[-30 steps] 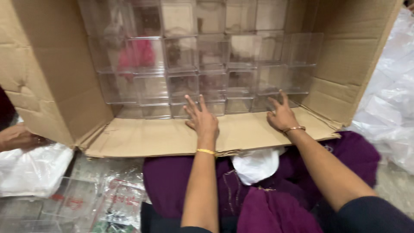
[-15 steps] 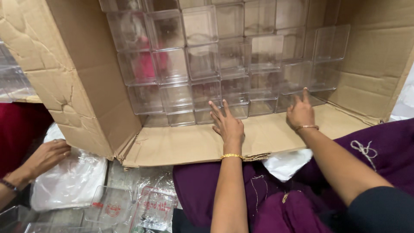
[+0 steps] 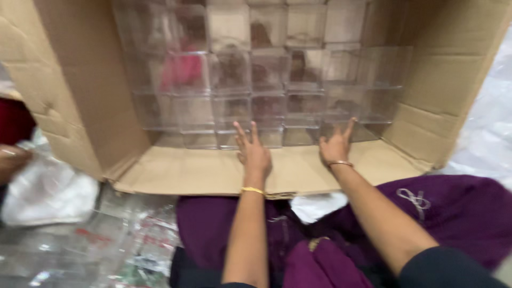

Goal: The person sits on the floor in front of a large cardboard box and pulls clear plastic boxes out of plastic bags one at a time. They place the unpacked boxes into the cardboard box and set the empty bags aside on the floor.

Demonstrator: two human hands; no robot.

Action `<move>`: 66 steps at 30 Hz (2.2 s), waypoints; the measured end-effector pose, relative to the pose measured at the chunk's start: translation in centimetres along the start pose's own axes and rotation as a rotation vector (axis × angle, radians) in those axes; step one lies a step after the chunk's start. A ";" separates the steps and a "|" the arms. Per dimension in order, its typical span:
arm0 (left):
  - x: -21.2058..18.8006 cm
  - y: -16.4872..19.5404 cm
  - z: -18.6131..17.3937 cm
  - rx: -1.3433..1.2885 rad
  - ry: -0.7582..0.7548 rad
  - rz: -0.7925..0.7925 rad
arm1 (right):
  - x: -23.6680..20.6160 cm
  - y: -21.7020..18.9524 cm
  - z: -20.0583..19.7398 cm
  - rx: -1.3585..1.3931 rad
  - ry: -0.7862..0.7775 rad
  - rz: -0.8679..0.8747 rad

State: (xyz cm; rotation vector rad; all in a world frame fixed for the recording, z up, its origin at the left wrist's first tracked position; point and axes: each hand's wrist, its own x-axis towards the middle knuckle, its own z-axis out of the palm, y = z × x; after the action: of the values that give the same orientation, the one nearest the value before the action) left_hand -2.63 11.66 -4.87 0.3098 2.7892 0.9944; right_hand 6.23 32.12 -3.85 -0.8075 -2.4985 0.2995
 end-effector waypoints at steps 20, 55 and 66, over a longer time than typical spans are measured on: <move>-0.4 -2.0 1.5 -0.078 0.235 0.141 | 0.0 2.0 -2.1 0.718 -0.190 0.454; 2.8 -5.4 4.4 -0.083 -0.081 0.041 | -5.2 3.9 -11.8 0.620 -0.370 -0.684; 2.5 -5.2 4.3 -0.099 -0.082 0.039 | -11.8 5.2 -9.9 0.304 -0.587 -0.801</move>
State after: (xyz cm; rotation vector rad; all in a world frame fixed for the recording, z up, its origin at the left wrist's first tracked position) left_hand -4.82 10.92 -11.66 0.3833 2.6603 1.0991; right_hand 22.23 29.80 -1.77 0.4909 -2.9428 0.6642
